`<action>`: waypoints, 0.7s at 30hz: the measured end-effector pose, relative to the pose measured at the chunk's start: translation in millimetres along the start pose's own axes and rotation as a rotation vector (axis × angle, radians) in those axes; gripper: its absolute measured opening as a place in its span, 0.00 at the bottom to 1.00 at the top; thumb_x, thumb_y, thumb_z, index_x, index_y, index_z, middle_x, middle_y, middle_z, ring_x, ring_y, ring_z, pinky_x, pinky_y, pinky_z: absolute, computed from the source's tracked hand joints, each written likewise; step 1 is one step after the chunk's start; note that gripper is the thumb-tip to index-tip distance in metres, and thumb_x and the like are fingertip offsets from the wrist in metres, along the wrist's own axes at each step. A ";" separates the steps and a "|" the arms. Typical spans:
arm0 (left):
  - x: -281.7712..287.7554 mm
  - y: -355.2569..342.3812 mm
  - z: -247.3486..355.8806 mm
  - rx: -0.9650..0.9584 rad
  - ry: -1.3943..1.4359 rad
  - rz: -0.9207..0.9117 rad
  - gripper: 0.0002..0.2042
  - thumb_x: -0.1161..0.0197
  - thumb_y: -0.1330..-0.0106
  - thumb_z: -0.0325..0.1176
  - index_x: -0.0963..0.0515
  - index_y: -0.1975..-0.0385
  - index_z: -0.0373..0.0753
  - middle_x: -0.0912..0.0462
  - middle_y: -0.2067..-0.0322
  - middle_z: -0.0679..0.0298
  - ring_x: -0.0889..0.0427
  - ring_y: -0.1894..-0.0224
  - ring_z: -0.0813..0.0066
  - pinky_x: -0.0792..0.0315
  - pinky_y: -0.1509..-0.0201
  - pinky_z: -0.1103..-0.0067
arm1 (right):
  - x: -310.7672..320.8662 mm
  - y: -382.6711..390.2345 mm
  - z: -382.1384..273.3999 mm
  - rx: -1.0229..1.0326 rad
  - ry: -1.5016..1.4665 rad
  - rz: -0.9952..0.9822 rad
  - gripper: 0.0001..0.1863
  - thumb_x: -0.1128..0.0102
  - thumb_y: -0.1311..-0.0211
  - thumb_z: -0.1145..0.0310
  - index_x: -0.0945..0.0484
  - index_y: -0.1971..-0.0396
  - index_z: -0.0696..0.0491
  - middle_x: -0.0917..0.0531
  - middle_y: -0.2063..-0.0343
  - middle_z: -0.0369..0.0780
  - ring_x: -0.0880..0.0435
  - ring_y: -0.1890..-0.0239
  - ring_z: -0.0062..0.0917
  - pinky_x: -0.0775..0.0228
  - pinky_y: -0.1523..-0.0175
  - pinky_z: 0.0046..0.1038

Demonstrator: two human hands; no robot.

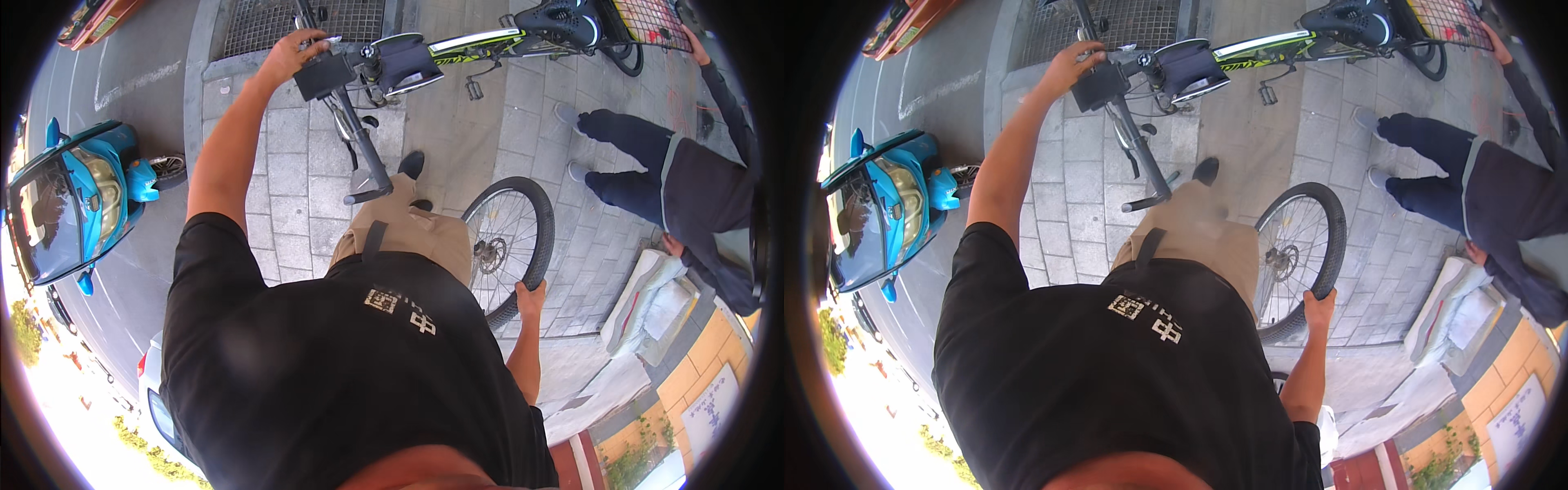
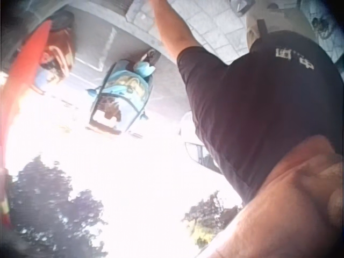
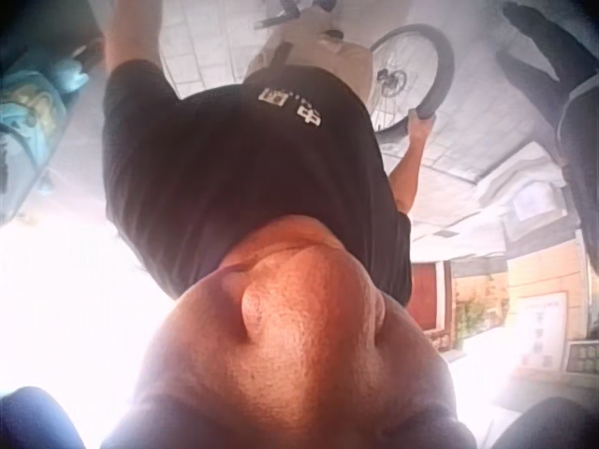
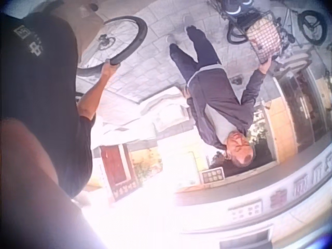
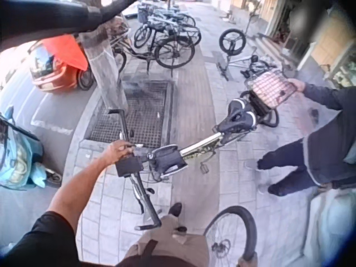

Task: The person removes a bicycle front wheel, detaches the tire from the rim, and removes the inner tube. The person then inspects the tire and tube, and reassembles the tire and tube onto the rim. The person does not complete the reinstallation of the wheel onto the bicycle.

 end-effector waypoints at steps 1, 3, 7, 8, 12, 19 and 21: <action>1.8 11.8 -3.4 0.056 0.060 0.070 0.18 0.30 0.27 0.47 0.13 0.45 0.43 0.10 0.50 0.61 0.13 0.48 0.65 0.21 0.41 0.73 | -12.4 9.0 3.6 -0.001 -0.024 -0.008 0.38 0.29 0.47 0.63 0.31 0.37 0.63 0.14 0.54 0.54 0.13 0.51 0.47 0.23 0.41 0.41; 8.4 25.4 -7.8 0.147 0.181 0.223 0.18 0.30 0.26 0.46 0.13 0.44 0.41 0.10 0.52 0.61 0.12 0.52 0.71 0.21 0.42 0.75 | -34.1 28.6 6.8 -0.011 -0.035 0.037 0.36 0.29 0.46 0.64 0.30 0.39 0.63 0.15 0.55 0.53 0.14 0.52 0.44 0.24 0.42 0.40; -2.0 73.6 -30.5 0.380 0.449 0.257 0.21 0.36 0.21 0.45 0.17 0.39 0.35 0.11 0.47 0.59 0.14 0.45 0.73 0.18 0.46 0.73 | -85.5 72.4 30.3 0.023 -0.091 0.101 0.35 0.29 0.46 0.63 0.29 0.41 0.63 0.15 0.55 0.52 0.15 0.53 0.43 0.24 0.43 0.39; -8.5 90.9 -45.2 0.392 0.409 0.189 0.22 0.37 0.21 0.46 0.17 0.39 0.35 0.11 0.48 0.59 0.13 0.46 0.72 0.18 0.47 0.73 | -96.6 83.8 35.2 0.018 -0.111 0.098 0.37 0.29 0.46 0.62 0.31 0.38 0.63 0.15 0.53 0.55 0.15 0.50 0.47 0.24 0.41 0.41; -40.9 187.8 -84.9 0.410 0.278 -0.027 0.23 0.36 0.22 0.50 0.15 0.43 0.36 0.11 0.56 0.63 0.14 0.55 0.77 0.18 0.55 0.76 | -145.6 126.0 43.0 -0.018 -0.171 0.108 0.41 0.29 0.45 0.59 0.32 0.34 0.63 0.15 0.51 0.60 0.14 0.46 0.55 0.25 0.39 0.45; -57.8 352.3 -96.7 0.237 -0.046 -0.599 0.21 0.33 0.25 0.48 0.15 0.45 0.36 0.09 0.53 0.53 0.11 0.49 0.63 0.19 0.43 0.69 | -215.8 197.7 55.6 -0.086 -0.274 0.178 0.42 0.29 0.46 0.57 0.33 0.33 0.64 0.13 0.56 0.62 0.13 0.50 0.58 0.22 0.43 0.47; -41.5 379.2 -96.3 0.217 -0.088 -0.704 0.21 0.33 0.25 0.47 0.15 0.45 0.35 0.09 0.52 0.52 0.11 0.47 0.61 0.20 0.42 0.68 | -235.0 208.4 58.2 -0.113 -0.305 0.162 0.41 0.30 0.45 0.57 0.33 0.34 0.64 0.13 0.57 0.62 0.12 0.51 0.58 0.22 0.44 0.48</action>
Point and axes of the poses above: each hand's wrist, its own y-axis away from the middle knuckle, its own x-axis out of the back of the hand, z = x × y, the point moved 5 cm from there along -y, towards the middle knuckle
